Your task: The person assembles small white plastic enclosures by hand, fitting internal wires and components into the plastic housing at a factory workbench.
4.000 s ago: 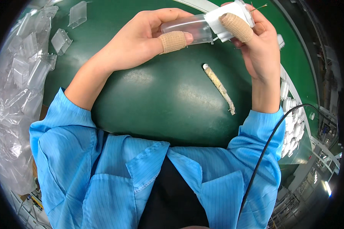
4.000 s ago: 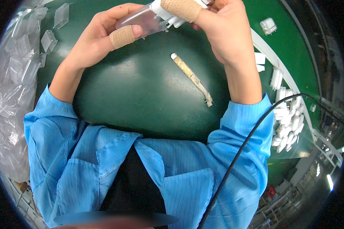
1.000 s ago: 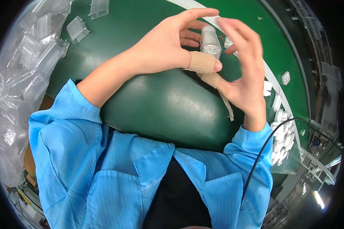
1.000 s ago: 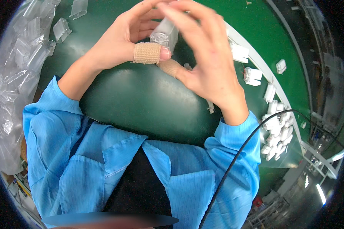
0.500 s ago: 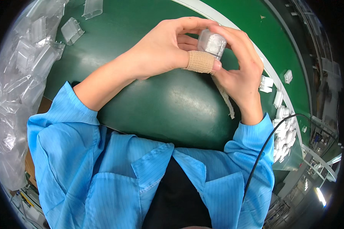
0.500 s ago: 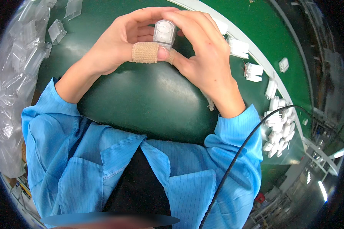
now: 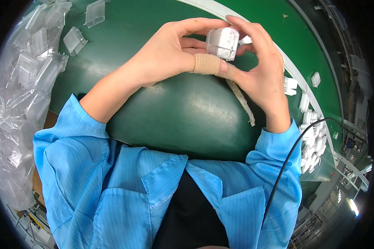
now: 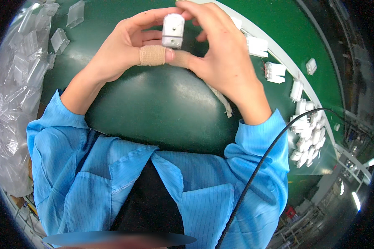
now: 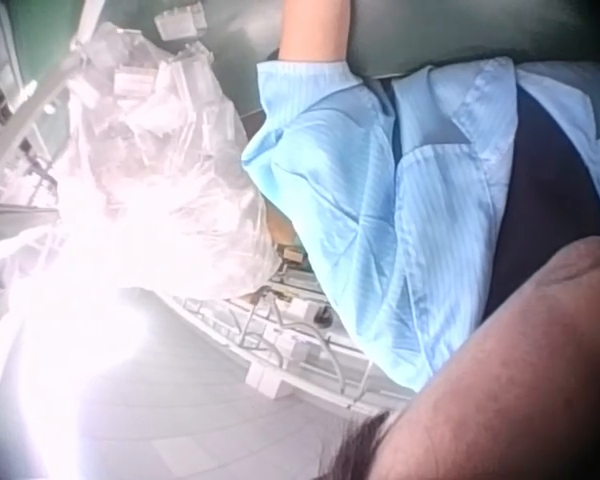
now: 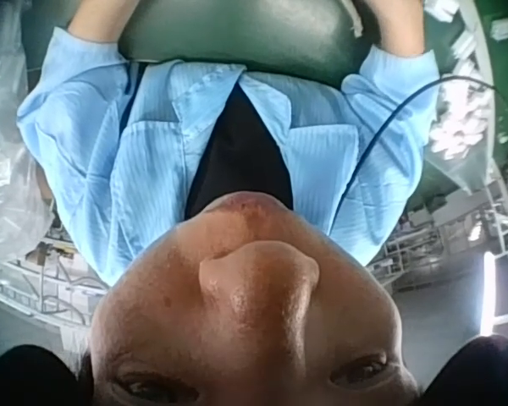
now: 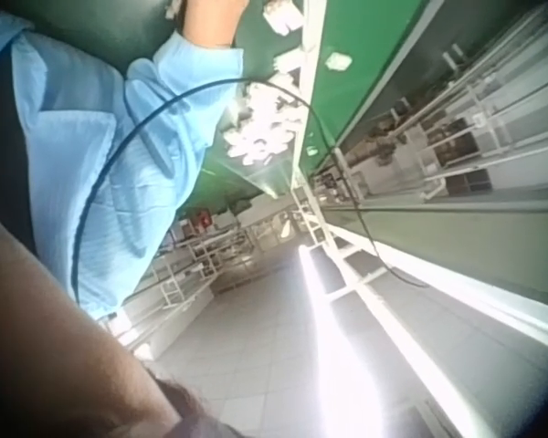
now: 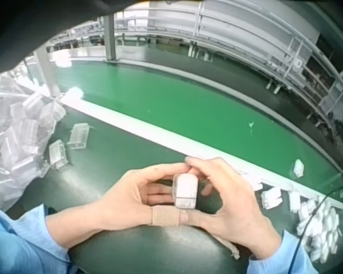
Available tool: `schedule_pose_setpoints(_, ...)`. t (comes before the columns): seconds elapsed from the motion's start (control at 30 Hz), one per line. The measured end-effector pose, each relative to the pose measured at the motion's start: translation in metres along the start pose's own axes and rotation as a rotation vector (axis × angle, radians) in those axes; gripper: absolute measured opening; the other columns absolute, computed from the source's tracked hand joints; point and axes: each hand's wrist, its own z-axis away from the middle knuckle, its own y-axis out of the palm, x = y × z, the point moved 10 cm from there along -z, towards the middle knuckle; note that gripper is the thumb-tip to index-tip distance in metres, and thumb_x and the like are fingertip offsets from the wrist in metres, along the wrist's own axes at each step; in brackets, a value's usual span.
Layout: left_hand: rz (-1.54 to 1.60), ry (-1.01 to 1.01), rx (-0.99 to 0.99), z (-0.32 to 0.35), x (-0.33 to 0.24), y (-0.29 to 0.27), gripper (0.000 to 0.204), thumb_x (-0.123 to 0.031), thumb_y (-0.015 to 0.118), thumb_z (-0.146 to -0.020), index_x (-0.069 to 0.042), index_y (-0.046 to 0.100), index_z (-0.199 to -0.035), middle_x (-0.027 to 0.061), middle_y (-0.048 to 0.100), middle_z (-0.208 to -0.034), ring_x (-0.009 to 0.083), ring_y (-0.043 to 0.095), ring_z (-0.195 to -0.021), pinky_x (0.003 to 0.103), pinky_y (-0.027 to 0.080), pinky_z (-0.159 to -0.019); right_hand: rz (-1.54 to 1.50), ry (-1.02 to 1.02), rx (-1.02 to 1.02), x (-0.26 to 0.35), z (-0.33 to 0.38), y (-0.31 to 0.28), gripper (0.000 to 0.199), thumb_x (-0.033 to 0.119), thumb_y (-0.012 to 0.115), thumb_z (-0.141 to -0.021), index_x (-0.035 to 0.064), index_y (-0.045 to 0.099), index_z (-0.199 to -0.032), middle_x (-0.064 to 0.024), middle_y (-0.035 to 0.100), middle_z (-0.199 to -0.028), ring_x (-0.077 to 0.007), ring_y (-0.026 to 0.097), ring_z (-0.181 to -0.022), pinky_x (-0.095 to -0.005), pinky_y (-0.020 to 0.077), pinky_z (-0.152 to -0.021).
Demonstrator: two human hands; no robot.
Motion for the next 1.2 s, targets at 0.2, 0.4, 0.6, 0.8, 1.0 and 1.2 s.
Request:
schedule_pose_setpoints(0.2,-0.081,0.142,-0.098,0.001,-0.013,-0.010,0.058,-0.008,0.078,-0.068,-0.006,0.054,-0.119,0.0073,0.058,-0.111,0.0182,0.058,-0.101,0.032,0.047,-0.091,0.134,0.509,0.481,-0.047,0.054,0.005,0.055,0.013,0.076,-0.061,0.0039,0.053,-0.110,-0.0110,0.060,-0.081,-0.0231,0.060,-0.069,-0.0348,0.0492,-0.060)
schedule_pose_setpoints(0.4,-0.063,0.129,-0.115,0.003,-0.009,-0.011,0.059,-0.007,0.079,-0.066,-0.006,0.053,-0.119,0.0069,0.057,-0.112,0.0183,0.056,-0.103,0.032,0.045,-0.094,0.042,0.545,0.499,-0.042,0.067,0.013,0.036,0.003,0.065,-0.069,0.0005,0.057,-0.104,-0.0123,0.057,-0.071,-0.0244,0.058,-0.061,-0.0360,0.0482,-0.059)
schedule_pose_setpoints(0.6,-0.066,0.155,-0.098,0.000,-0.011,-0.009,0.062,-0.010,0.080,-0.066,-0.006,0.052,-0.120,0.0069,0.055,-0.114,0.0192,0.055,-0.105,0.032,0.045,-0.095,-0.320,0.484,-0.040,-0.039,0.052,-0.039,0.018,0.000,0.065,-0.076,-0.0028,0.061,-0.093,-0.0041,0.055,-0.078,-0.0077,0.053,-0.068,-0.0201,0.0466,-0.061)
schedule_pose_setpoints(0.8,-0.134,0.125,-0.133,0.001,-0.010,-0.012,0.063,-0.016,0.081,-0.066,-0.005,0.052,-0.121,0.0083,0.054,-0.116,0.0200,0.056,-0.103,0.032,0.046,-0.093,-0.061,0.444,0.183,-0.028,0.060,-0.024,0.013,0.002,0.066,-0.077,-0.0017,0.061,-0.088,-0.0080,0.060,-0.084,-0.0128,0.059,-0.069,-0.0225,0.0487,-0.062)
schedule_pose_setpoints(1.0,-0.008,0.079,-0.131,0.003,-0.010,-0.008,0.061,-0.016,0.079,-0.070,-0.003,0.051,-0.122,0.0088,0.059,-0.109,0.0181,0.059,-0.097,0.030,0.050,-0.084,-0.538,0.150,-0.337,-0.004,0.038,-0.066,0.018,0.001,0.059,-0.086,-0.0048,0.055,-0.102,-0.0209,0.062,-0.099,-0.0237,0.065,-0.080,-0.0325,0.0552,-0.073)
schedule_pose_setpoints(1.2,0.090,0.080,-0.128,0.005,-0.009,-0.011,0.055,-0.015,0.077,-0.071,-0.003,0.054,-0.120,0.0085,0.062,-0.103,0.0160,0.061,-0.092,0.028,0.051,-0.077,-0.080,-0.262,-0.212,0.041,0.024,-0.037,0.029,-0.002,0.073,-0.071,0.0009,0.062,-0.097,-0.0196,0.065,-0.098,-0.0261,0.066,-0.087,-0.0295,0.0536,-0.073)
